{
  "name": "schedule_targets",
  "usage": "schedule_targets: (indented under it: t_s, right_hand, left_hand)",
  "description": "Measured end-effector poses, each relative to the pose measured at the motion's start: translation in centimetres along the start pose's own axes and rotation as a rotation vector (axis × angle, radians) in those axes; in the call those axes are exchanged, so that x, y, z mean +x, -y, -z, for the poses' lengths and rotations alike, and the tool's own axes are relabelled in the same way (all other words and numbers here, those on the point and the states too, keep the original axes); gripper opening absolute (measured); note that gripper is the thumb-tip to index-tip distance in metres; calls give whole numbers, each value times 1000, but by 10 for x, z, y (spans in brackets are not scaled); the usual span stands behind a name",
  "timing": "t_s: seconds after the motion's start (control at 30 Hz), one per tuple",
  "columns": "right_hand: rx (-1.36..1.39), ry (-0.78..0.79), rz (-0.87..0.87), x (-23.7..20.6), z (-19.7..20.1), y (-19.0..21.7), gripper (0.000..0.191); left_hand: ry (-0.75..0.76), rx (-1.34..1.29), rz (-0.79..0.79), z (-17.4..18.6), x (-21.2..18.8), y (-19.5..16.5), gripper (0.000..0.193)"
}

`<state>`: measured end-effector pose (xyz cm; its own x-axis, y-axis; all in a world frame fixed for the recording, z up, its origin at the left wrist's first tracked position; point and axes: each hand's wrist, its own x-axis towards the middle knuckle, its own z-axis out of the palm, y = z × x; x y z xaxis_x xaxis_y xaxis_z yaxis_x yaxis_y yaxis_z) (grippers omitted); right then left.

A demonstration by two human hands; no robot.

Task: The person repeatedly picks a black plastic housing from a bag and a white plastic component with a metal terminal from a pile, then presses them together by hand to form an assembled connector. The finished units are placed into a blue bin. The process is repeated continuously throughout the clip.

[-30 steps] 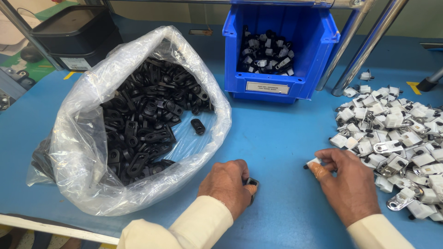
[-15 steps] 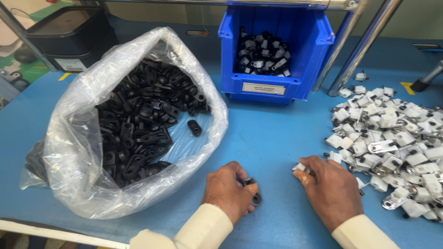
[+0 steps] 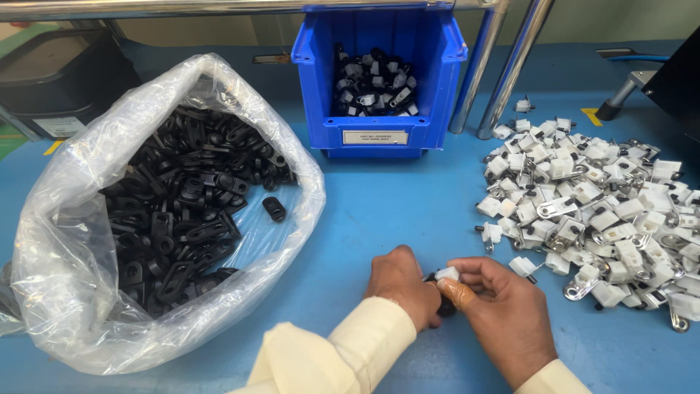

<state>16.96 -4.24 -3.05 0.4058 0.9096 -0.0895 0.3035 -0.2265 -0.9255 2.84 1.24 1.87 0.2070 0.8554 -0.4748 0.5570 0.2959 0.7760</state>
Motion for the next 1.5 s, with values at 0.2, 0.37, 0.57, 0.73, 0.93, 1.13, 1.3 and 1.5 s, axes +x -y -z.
schedule_targets:
  t_s: [0.2,0.37,0.57,0.73,0.93,1.13,1.3,1.5]
  right_hand:
    - [-158,-15,-41,-8,-5,12,36]
    - [-31,64,6,-1,-5,9,30]
    - [-173,10,46,-9,-10,8,22]
    - [-310,-25,256,-18,-13,17,40]
    - [-345,28,209,-16,-11,29,38]
    - [-322,25,107,-18,-15,33,31]
    - [-420,-3,299,-16,-15,26,32]
    - [-471,11,699,-15,-11,14,26]
  left_hand:
    - [175,403,10,25,6,-15,27]
    - [305,288,4,38,12,-14,27]
    - [335,124,7,40,15,1,21]
    - [326,14,39,41,13,7,17]
    - [243,-28,17,37,1,9,20]
    - [224,-8,25,35,-5,5,22]
    - [218,35,16,32,-6,6,23]
    - [240,-134,98,33,1,9,18]
